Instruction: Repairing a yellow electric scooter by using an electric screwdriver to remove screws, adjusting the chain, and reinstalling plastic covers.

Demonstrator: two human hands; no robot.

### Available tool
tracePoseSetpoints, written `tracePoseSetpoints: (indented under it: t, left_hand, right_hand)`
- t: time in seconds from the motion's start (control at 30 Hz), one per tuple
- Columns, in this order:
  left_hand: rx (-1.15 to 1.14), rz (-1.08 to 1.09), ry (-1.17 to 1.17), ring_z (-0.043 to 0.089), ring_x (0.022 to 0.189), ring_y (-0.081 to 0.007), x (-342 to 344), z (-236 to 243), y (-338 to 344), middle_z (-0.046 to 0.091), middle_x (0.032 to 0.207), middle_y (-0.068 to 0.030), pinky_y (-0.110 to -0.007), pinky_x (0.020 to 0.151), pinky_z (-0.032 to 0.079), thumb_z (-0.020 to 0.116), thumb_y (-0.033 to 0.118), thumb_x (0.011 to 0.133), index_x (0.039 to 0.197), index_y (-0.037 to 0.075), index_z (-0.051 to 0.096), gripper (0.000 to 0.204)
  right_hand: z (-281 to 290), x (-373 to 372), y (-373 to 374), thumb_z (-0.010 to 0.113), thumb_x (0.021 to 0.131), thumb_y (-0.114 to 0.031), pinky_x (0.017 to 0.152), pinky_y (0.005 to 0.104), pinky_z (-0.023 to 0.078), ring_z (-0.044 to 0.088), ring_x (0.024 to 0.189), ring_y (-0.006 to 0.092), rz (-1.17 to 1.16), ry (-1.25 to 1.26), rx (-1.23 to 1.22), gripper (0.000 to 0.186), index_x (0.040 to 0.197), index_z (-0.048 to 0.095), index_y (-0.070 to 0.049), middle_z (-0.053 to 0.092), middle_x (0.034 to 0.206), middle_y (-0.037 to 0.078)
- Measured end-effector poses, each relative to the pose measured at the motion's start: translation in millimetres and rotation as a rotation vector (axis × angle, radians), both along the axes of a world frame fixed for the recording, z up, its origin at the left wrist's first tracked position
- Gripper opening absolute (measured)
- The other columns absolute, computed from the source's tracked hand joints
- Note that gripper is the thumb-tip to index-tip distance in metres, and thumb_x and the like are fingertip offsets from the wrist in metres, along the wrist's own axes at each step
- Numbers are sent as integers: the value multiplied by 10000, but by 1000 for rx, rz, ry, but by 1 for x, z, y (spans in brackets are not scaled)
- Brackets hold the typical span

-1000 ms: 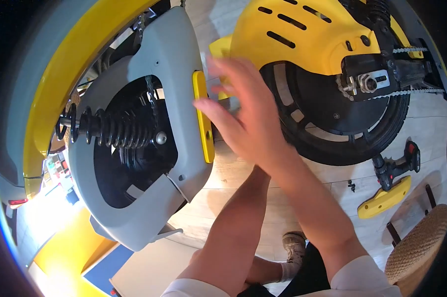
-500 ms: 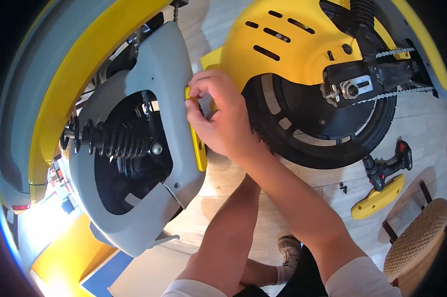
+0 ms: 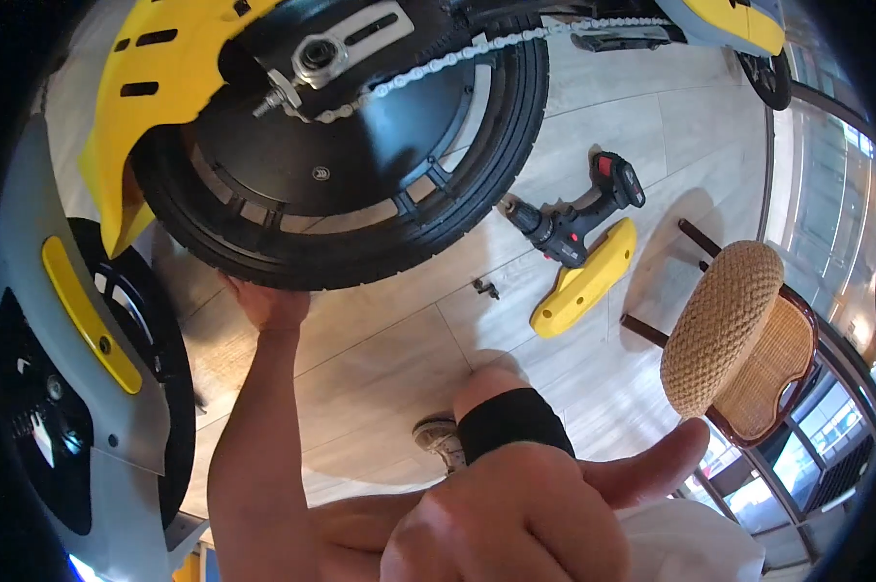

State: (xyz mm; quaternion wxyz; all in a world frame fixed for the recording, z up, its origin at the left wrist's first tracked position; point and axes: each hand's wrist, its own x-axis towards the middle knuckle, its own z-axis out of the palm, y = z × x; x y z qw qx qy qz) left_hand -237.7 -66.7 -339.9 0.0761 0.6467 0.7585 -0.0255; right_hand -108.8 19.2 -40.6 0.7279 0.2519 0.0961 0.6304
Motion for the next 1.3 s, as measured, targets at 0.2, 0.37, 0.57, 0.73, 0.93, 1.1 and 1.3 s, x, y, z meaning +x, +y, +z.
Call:
tracePoseSetpoints:
  t: [0.2, 0.37, 0.57, 0.73, 0.93, 1.1, 1.3]
  left_hand:
    - [53, -7, -69, 235, 1365, -368, 8, -5, 4, 332, 1458, -156, -557, 1127, 95, 540, 498, 806, 1403, 129, 375, 722]
    - [5, 15, 10, 244, 1361, -362, 15, 4, 8, 354, 1447, -140, -541, 1130, 109, 548, 494, 799, 1385, 140, 409, 698]
    - [117, 12, -64, 355, 1283, -358, -5, 9, 2, 484, 1329, -134, -556, 1104, 155, 585, 421, 789, 1291, 157, 517, 571]
    - [-121, 173, -359, 281, 1331, -300, 40, 18, 37, 356, 1399, -147, -564, 1123, 114, 587, 380, 796, 1338, 131, 443, 614]
    - [10, 67, -182, 255, 1304, -400, 13, 18, 10, 339, 1371, -159, -572, 1120, 112, 592, 369, 767, 1373, 103, 354, 703]
    - [-38, 75, -218, 105, 1403, -411, -6, 18, 2, 287, 1427, -219, -628, 1087, 120, 598, 362, 755, 1336, -32, 360, 741]
    - [39, 37, -203, 161, 1389, -410, -4, 1, 4, 340, 1385, -197, -631, 1095, 132, 616, 333, 709, 1300, 28, 411, 696]
  right_hand:
    - [-11, 7, 9, 446, 902, -569, 544, 372, 380, 434, 509, 230, 215, 101, 276, 597, 584, 456, -64, 366, 556, 55]
    - [30, 20, -10, 321, 934, -595, 526, 394, 416, 397, 447, 243, 205, -118, -130, 672, 507, 299, -78, 251, 531, 57]
    - [3, -4, -3, 365, 950, -550, 527, 384, 410, 410, 473, 263, 171, -45, 138, 632, 548, 350, -62, 269, 542, 68]
    - [-52, -30, -3, 502, 913, -503, 588, 311, 436, 569, 670, 259, 431, -582, -69, 537, 678, 570, -26, 554, 676, 114]
    - [-100, -109, -4, 578, 885, -219, 1076, 435, 273, 292, 1341, 401, 313, -1925, 281, 620, 1380, 333, 64, 295, 1441, 270]
    - [-129, 42, -107, 631, 791, -75, 937, 407, 440, 561, 1073, 304, 447, -2206, 326, 252, 1039, 653, -39, 594, 1145, 180]
    - [-241, 164, -152, 647, 781, -248, 1022, 435, 360, 423, 1248, 330, 352, -2910, 913, 511, 1214, 529, -3, 461, 1334, 171]
